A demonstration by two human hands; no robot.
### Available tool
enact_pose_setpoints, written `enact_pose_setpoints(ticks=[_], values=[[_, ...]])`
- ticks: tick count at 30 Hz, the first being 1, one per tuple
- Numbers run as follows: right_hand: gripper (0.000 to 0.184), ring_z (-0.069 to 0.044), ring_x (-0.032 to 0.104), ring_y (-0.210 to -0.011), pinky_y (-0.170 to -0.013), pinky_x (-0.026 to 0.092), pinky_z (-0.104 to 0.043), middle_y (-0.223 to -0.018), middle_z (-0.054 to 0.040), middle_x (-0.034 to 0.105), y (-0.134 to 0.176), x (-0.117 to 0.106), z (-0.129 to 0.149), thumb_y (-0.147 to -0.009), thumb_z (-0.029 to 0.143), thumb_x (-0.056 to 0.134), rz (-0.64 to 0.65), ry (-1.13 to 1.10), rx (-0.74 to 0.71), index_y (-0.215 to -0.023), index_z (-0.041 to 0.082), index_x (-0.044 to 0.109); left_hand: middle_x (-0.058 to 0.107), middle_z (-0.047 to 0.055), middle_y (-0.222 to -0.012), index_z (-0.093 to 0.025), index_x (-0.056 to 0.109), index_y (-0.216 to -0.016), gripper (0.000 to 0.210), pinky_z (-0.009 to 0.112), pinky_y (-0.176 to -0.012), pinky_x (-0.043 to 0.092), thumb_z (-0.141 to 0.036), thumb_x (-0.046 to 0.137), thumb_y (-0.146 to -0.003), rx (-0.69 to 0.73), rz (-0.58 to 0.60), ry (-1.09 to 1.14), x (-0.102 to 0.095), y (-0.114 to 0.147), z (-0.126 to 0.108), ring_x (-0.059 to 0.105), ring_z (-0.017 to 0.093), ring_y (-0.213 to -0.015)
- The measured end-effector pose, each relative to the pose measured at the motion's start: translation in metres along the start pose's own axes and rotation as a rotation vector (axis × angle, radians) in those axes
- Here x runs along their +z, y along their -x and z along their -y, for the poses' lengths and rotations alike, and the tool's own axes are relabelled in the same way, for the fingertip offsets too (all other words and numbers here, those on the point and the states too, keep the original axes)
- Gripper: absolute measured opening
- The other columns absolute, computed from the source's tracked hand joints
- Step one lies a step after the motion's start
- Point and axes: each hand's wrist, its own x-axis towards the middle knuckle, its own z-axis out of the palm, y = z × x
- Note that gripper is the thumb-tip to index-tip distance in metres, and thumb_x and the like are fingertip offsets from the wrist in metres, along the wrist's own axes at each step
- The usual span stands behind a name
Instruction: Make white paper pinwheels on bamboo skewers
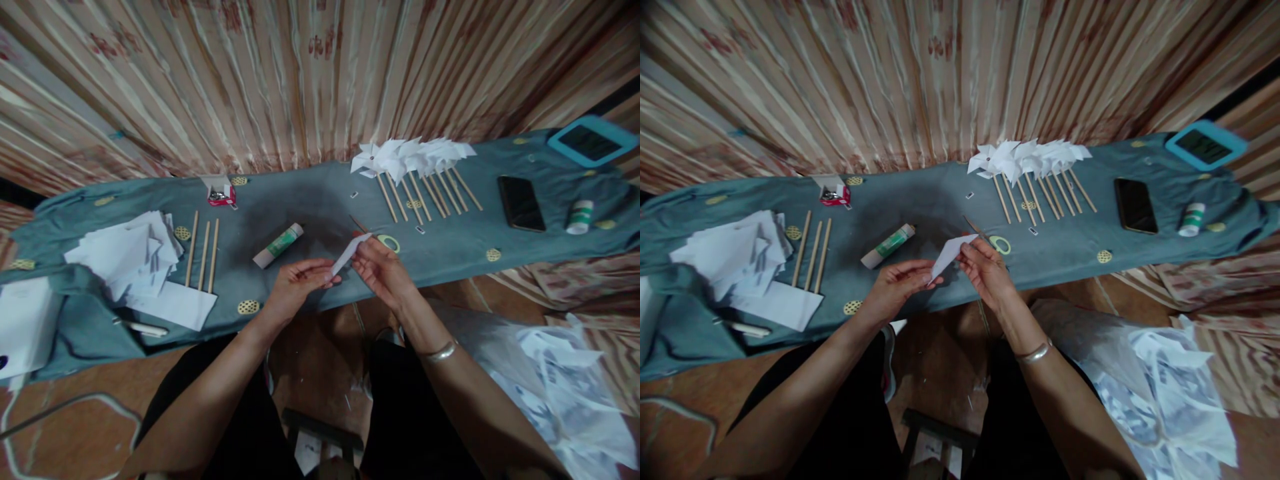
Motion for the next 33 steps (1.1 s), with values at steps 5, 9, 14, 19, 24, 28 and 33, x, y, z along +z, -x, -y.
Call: enact_pose_setpoints(ticks=[5, 9, 14, 19, 24, 28, 33], values=[[0.023, -0.006, 0.06, -0.06, -0.055, 0.049, -0.015, -0.071, 0.0046, 0.069, 0.0001, 0.0038, 0.0005, -0.058, 0.027, 0.086, -0.009, -0.023, -0.016, -0.072, 0.021, 0.068, 0.076, 0.006, -0.076, -0.013, 0.074, -0.085, 0.037, 0.029, -0.072, 0.055, -0.03, 0.087, -0.055, -0.083, 0.01, 0.097, 0.0023, 0.0007, -0.0014, 0.072, 0.018, -0.07], [0.023, -0.005, 0.058, -0.057, -0.054, 0.048, -0.015, -0.069, 0.0051, 0.068, -0.0004, 0.0054, -0.0005, -0.058, 0.026, 0.086, -0.008, -0.054, 0.007, -0.07, 0.02, 0.067, 0.076, 0.007, -0.078, -0.012, 0.075, -0.085, 0.038, 0.029, -0.075, 0.055, -0.035, 0.087, -0.057, -0.104, 0.076, 0.117, 0.0051, 0.0016, -0.0033, 0.072, 0.019, -0.072], [0.026, -0.004, 0.056, -0.055, -0.052, 0.046, -0.013, -0.064, 0.0065, 0.065, -0.0006, 0.0049, -0.0016, -0.058, 0.028, 0.087, 0.017, -0.054, 0.004, -0.067, 0.019, 0.064, 0.076, 0.01, -0.085, -0.012, 0.074, -0.086, 0.039, 0.031, -0.075, 0.055, -0.035, 0.087, -0.057, -0.112, 0.085, 0.123, 0.0071, 0.0014, -0.0021, 0.072, 0.021, -0.074], [0.026, -0.004, 0.056, -0.055, -0.051, 0.046, -0.013, -0.064, 0.0063, 0.065, -0.0017, 0.0036, -0.0022, -0.057, 0.026, 0.087, 0.011, -0.084, 0.016, -0.066, 0.019, 0.064, 0.076, 0.009, -0.085, -0.012, 0.075, -0.087, 0.037, 0.027, -0.073, 0.054, -0.033, 0.087, -0.058, -0.116, 0.098, 0.147, 0.0087, 0.0017, -0.0017, 0.072, 0.019, -0.073], [0.026, -0.004, 0.056, -0.056, -0.052, 0.047, -0.013, -0.064, 0.0064, 0.064, -0.0026, 0.0026, -0.0019, -0.058, 0.027, 0.087, 0.023, -0.079, 0.012, -0.066, 0.019, 0.063, 0.077, 0.007, -0.081, -0.014, 0.076, -0.086, 0.032, 0.024, -0.07, 0.055, -0.031, 0.086, -0.06, -0.109, 0.118, 0.163, 0.0092, 0.0014, -0.0023, 0.072, 0.016, -0.07], [0.025, -0.003, 0.056, -0.055, -0.052, 0.047, -0.013, -0.064, 0.0062, 0.065, -0.0025, 0.0029, -0.0022, -0.058, 0.026, 0.087, 0.022, -0.082, 0.02, -0.065, 0.018, 0.064, 0.077, 0.008, -0.083, -0.013, 0.076, -0.087, 0.034, 0.024, -0.07, 0.055, -0.029, 0.086, -0.059, -0.11, 0.111, 0.156, 0.0086, 0.0007, -0.0009, 0.072, 0.017, -0.07], [0.024, -0.003, 0.057, -0.055, -0.052, 0.047, -0.012, -0.064, 0.0059, 0.066, -0.0018, 0.0056, -0.0029, -0.058, 0.024, 0.087, 0.021, -0.114, 0.026, -0.066, 0.018, 0.065, 0.076, 0.007, -0.082, -0.013, 0.075, -0.086, 0.032, 0.025, -0.071, 0.056, -0.029, 0.086, -0.059, -0.11, 0.113, 0.168, 0.0075, 0.0004, 0.0018, 0.072, 0.017, -0.071]])
